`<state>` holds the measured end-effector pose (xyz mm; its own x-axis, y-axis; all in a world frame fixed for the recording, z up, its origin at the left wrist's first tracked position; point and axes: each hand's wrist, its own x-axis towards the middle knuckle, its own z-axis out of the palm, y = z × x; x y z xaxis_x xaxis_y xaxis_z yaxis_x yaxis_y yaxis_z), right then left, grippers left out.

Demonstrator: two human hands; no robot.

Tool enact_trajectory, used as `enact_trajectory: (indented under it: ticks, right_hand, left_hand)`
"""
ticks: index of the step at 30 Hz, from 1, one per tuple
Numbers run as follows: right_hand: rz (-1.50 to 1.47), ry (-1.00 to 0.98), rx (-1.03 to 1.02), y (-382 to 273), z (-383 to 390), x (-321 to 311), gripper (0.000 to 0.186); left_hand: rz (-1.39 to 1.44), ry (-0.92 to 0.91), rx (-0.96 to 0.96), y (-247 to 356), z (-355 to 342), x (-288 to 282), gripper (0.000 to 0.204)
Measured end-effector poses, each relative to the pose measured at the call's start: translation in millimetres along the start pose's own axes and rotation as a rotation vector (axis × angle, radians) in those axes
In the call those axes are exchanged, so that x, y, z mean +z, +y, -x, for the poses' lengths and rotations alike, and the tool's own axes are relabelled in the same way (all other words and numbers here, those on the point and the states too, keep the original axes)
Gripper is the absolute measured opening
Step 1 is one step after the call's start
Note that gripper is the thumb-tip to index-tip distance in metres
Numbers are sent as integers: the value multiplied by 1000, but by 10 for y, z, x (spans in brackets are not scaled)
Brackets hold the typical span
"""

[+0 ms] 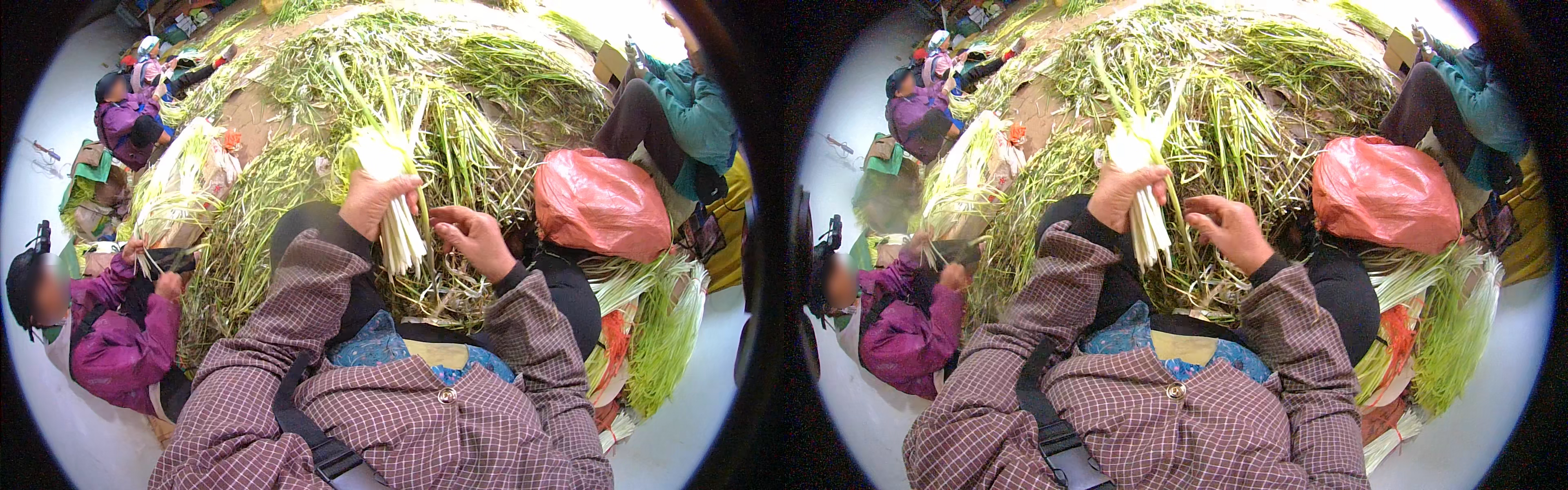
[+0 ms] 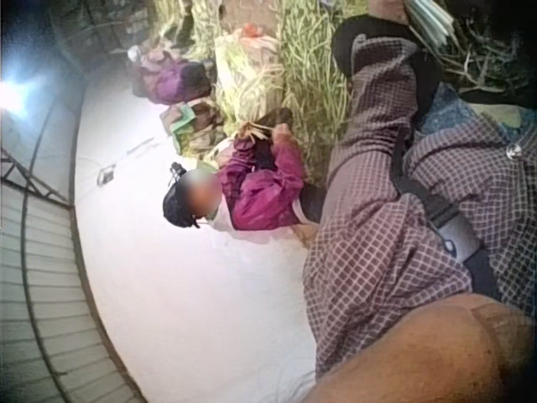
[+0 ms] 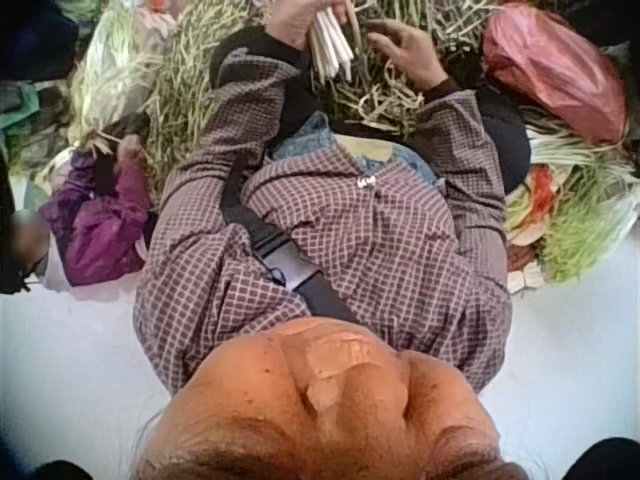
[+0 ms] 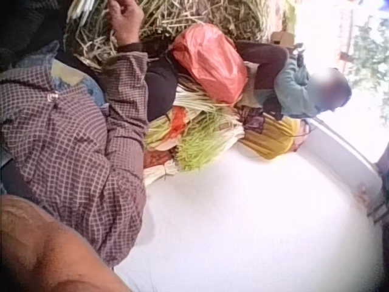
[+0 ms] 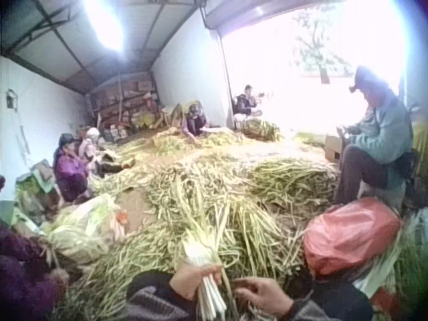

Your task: The person sits on the floor and repeatedly strips the green leafy tops from white vegetable stalks by hand. The cleaned white stalks are gathered into a bundle in the left hand while the green waste is discarded onto a large pile on the floor.

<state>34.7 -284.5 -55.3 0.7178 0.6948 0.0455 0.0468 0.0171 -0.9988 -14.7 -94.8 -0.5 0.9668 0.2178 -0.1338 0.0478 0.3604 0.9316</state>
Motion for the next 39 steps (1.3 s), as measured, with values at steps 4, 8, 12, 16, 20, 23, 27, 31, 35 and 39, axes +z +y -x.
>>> enact_trajectory:
  ticks: [4,8,12,16,20,23,27,31,35,39]
  right_hand:
    - [69,30,33,-70,68,99,15]
    - [-129,24,76,23,126,85,15]
    - [-222,11,100,111,120,83,17]
    - [-256,33,156,172,146,89,17]
    - [-288,59,152,158,153,113,17]
    - [-273,69,134,174,165,126,18]
    - [-193,74,106,174,173,152,16]
    - [-117,100,66,163,149,174,16]
    - [-10,154,50,176,147,170,17]
    - [-145,180,57,160,157,160,17]
  left_hand:
    - [12,-36,-57,-217,-10,131,13]
    - [-3,-7,-59,-247,-18,129,13]
    - [37,6,-63,-314,-40,82,13]
    - [72,46,-50,-336,-48,75,12]
    - [93,28,-69,-348,-45,32,11]
    - [106,29,-71,-378,-48,39,10]
    - [59,44,-93,-366,-22,35,10]
    - [53,40,-80,-401,22,57,9]
    - [31,50,-59,-437,13,79,8]
    - [24,38,-86,-445,1,72,7]
